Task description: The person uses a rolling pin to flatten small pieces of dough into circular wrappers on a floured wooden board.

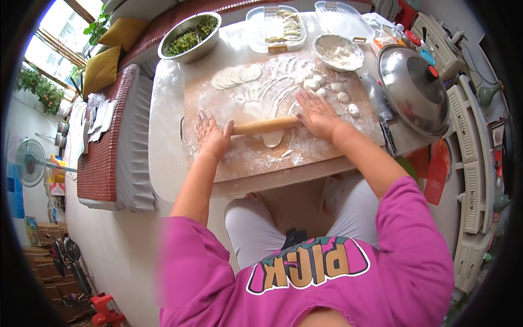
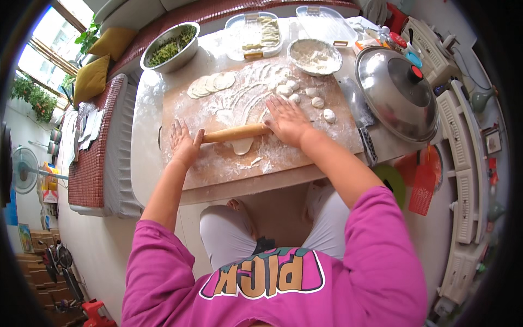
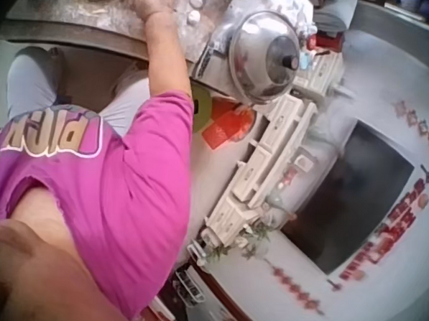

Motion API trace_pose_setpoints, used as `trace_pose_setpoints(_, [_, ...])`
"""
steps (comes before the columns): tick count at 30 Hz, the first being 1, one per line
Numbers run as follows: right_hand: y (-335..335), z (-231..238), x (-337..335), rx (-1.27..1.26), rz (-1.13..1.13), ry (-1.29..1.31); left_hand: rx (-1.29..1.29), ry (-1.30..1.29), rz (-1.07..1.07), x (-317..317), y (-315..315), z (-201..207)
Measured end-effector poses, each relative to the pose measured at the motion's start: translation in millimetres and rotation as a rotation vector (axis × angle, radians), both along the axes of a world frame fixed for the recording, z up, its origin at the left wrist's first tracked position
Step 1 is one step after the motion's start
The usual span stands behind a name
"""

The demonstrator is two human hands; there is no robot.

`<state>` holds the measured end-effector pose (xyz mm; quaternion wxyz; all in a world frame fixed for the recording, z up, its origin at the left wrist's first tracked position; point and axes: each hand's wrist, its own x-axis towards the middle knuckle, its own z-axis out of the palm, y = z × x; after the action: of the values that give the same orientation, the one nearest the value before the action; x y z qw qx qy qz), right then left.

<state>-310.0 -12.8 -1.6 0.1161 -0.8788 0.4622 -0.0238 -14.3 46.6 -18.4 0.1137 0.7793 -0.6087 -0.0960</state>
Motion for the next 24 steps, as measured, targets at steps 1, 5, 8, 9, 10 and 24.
trace_pose_setpoints(1, [17, -7, -10, 0.054, -0.012, 0.008, 0.007, -0.04, -0.066, -4, 15, -6])
trace_pose_setpoints(5, [55, -9, -27, -0.036, 0.104, 0.035, -0.009, -0.05, -0.172, -3, 44, -15])
trace_pose_setpoints(8, [6, 5, 3, -0.033, 0.018, -0.024, 0.005, 0.026, -0.082, 2, 11, -7])
trace_pose_setpoints(9, [3, 2, 4, -0.016, 0.008, -0.033, 0.012, -0.005, -0.034, 4, -2, -1])
trace_pose_setpoints(10, [1, -7, 0, 0.009, -0.011, -0.032, -0.002, -0.013, -0.073, 0, -3, 4])
trace_pose_setpoints(24, [51, -14, -25, 0.062, 0.057, -0.056, 0.09, -0.094, -0.259, 9, 42, 4])
